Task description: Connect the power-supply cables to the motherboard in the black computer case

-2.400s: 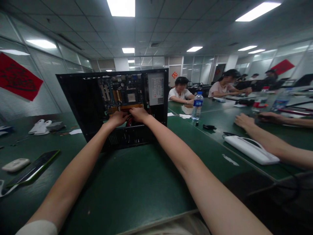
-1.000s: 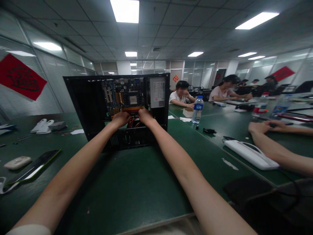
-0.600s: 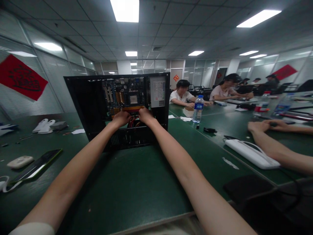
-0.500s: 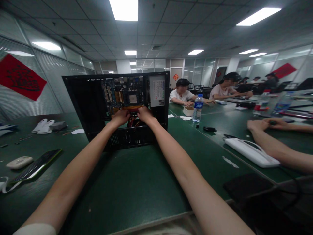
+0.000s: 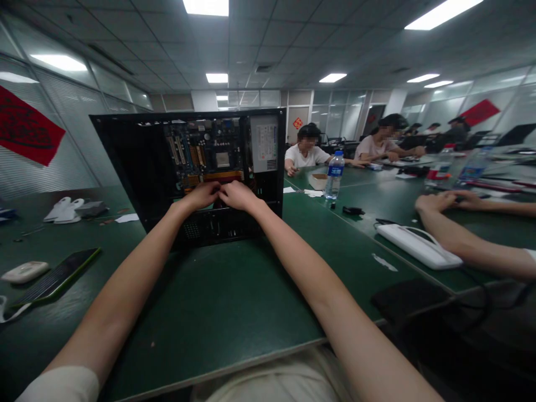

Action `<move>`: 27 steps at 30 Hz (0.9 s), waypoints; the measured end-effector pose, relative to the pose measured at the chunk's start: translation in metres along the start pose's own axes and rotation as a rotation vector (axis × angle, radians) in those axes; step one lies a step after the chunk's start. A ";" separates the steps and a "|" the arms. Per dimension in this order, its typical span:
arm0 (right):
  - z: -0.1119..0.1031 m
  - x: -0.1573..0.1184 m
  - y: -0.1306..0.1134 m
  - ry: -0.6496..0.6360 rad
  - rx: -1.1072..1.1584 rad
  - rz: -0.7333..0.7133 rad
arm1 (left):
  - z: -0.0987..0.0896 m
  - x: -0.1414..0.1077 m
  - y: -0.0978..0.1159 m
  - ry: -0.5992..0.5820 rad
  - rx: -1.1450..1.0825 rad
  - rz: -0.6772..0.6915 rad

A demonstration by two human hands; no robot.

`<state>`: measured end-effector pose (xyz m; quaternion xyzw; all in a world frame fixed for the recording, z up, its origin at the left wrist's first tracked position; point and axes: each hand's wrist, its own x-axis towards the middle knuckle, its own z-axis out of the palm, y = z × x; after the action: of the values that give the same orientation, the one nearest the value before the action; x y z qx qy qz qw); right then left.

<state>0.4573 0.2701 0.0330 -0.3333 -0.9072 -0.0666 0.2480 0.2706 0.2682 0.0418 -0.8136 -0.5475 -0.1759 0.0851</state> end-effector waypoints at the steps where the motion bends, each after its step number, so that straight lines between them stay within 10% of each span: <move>1: -0.001 0.000 -0.001 -0.009 -0.010 0.002 | 0.000 0.000 -0.001 0.004 -0.003 0.009; 27: -0.003 0.001 -0.002 -0.043 -0.003 0.003 | 0.002 0.001 -0.012 0.010 -0.012 0.156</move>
<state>0.4569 0.2678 0.0364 -0.3366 -0.9116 -0.0604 0.2283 0.2604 0.2742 0.0393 -0.8535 -0.4808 -0.1761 0.0963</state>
